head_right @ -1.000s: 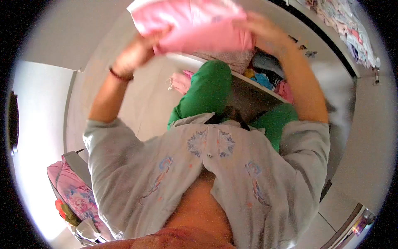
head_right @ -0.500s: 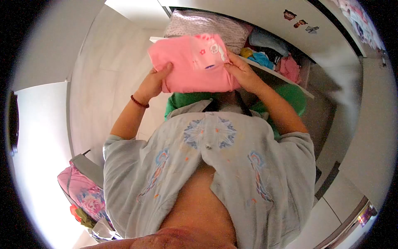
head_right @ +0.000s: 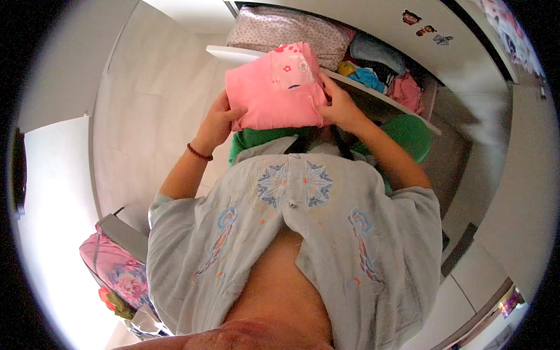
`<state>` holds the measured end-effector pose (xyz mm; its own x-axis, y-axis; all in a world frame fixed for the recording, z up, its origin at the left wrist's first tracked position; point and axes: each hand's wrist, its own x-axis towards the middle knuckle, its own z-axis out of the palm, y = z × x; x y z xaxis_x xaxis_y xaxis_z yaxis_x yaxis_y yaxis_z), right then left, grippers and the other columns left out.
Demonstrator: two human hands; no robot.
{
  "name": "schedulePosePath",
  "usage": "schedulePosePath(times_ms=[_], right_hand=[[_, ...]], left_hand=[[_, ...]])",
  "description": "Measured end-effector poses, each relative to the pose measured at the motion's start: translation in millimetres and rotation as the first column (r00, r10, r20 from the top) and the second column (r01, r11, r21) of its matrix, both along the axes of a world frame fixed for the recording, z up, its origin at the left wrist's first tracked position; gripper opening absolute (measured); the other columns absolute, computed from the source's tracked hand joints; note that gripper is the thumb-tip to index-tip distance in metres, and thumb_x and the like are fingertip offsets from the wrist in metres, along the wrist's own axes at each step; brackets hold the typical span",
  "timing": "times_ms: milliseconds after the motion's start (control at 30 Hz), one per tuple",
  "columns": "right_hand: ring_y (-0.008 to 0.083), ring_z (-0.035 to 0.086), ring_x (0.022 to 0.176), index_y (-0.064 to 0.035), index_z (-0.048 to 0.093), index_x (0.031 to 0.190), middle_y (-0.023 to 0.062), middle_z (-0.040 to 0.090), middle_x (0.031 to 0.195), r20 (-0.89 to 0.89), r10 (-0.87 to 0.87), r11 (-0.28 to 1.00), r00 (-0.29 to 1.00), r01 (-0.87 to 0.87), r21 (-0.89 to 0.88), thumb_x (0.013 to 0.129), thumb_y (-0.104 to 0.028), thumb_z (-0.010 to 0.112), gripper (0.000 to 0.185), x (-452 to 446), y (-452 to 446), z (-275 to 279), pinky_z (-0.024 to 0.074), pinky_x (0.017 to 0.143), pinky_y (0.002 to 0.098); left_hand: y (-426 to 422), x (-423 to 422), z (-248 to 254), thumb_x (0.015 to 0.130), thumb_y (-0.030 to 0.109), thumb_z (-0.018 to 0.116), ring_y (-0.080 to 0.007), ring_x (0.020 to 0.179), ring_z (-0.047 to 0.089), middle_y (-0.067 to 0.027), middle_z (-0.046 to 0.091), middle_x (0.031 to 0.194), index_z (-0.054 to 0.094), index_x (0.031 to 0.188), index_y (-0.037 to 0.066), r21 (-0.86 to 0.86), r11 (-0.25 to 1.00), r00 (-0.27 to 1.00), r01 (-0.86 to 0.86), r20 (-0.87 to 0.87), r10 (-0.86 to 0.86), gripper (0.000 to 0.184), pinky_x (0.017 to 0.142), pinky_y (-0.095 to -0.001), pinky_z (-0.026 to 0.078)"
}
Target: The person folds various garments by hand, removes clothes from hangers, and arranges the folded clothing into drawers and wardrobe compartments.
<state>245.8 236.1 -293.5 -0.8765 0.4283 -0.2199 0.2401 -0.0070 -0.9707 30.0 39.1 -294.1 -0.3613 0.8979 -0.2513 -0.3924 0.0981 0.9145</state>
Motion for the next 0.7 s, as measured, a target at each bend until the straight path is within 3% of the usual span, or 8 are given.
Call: schedulePosePath(times_ms=[100,233,333,400,500,600,667,700], right_hand=[[0.0155,0.057,0.094,0.0008,0.043,0.125,0.0117,0.059,0.106,0.174,-0.055,0.979,0.983,0.019,0.204,0.072,-0.006,0.062,0.057,18,-7,-23,0.0460,0.082,0.0303],[0.0158,0.059,0.083,0.0027,0.055,0.103,0.0097,0.061,0.091,0.267,-0.002,0.988,0.964,-0.040,0.151,0.071,-0.005,0.059,0.033,28,-18,-34,0.0473,0.076,0.0295],[0.0157,0.057,0.071,0.0025,0.057,0.087,0.0061,0.059,0.079,0.228,-0.184,0.981,0.956,0.194,-0.024,0.071,-0.001,0.055,0.017,27,-26,-41,0.0473,0.069,0.0282],[0.0141,0.055,0.067,0.0009,0.057,0.083,0.0052,0.057,0.074,0.239,-0.358,0.857,0.902,0.419,-0.299,0.071,0.000,0.052,0.014,21,-30,-33,0.0458,0.065,0.0263],[0.0138,0.054,0.067,0.0002,0.058,0.083,0.0052,0.057,0.073,0.168,-0.406,0.831,0.898,0.440,-0.340,0.071,-0.001,0.051,0.014,33,-15,-48,0.0455,0.065,0.0259],[0.0151,0.055,0.069,0.0020,0.058,0.084,0.0072,0.058,0.077,0.170,-0.379,0.902,0.910,0.404,-0.154,0.072,-0.004,0.053,0.015,52,-1,-78,0.0459,0.067,0.0272],[0.0166,0.056,0.075,0.0031,0.058,0.089,0.0085,0.059,0.081,0.245,-0.338,0.941,0.909,0.334,0.058,0.072,-0.005,0.055,0.018,49,-7,-62,0.0465,0.071,0.0293],[0.0181,0.058,0.082,0.0030,0.057,0.093,0.0106,0.060,0.086,0.142,-0.361,0.933,0.922,0.357,0.052,0.072,-0.005,0.057,0.022,50,-8,-65,0.0468,0.075,0.0315]], left_hand=[[-20,8,16,0.077,0.009,0.063,-0.0157,0.100,0.052,-0.0127,0.052,0.115,0.033,0.131,0.001,-0.213,0.977,0.994,-0.021,-0.106,-0.002,0.062,0.073,-0.0276,0.047],[-50,27,-3,0.076,0.013,0.064,-0.0139,0.091,0.053,-0.0111,0.055,0.109,0.041,0.126,0.003,-0.238,0.934,0.901,-0.267,-0.405,0.154,0.057,0.068,-0.0260,0.046],[-53,38,-10,0.078,0.013,0.063,-0.0136,0.083,0.056,-0.0079,0.060,0.099,0.054,0.111,0.000,-0.282,0.935,0.890,-0.215,-0.451,0.069,0.037,0.065,-0.0255,0.046],[-50,40,-27,0.078,0.008,0.060,-0.0134,0.074,0.056,-0.0061,0.062,0.088,0.062,0.094,-0.001,-0.206,0.930,0.850,-0.303,-0.499,0.166,0.019,0.063,-0.0249,0.046],[-50,34,-21,0.077,0.003,0.056,-0.0136,0.071,0.058,-0.0073,0.063,0.083,0.062,0.087,-0.002,-0.241,0.911,0.841,-0.336,-0.511,0.175,0.013,0.062,-0.0246,0.046],[-62,18,-24,0.074,-0.002,0.052,-0.0151,0.074,0.059,-0.0108,0.062,0.093,0.060,0.094,-0.001,-0.284,0.915,0.821,-0.286,-0.565,0.081,0.022,0.061,-0.0257,0.047],[-66,21,-28,0.072,-0.003,0.053,-0.0246,0.088,0.058,-0.0149,0.056,0.107,0.056,0.104,0.000,-0.159,0.909,0.668,-0.386,-0.727,0.157,0.032,0.071,-0.0314,0.047],[-57,23,-18,0.072,-0.003,0.053,-0.0246,0.088,0.058,-0.0149,0.056,0.107,0.056,0.104,0.000,-0.126,0.927,0.667,-0.354,-0.728,0.156,0.032,0.071,-0.0314,0.047]])
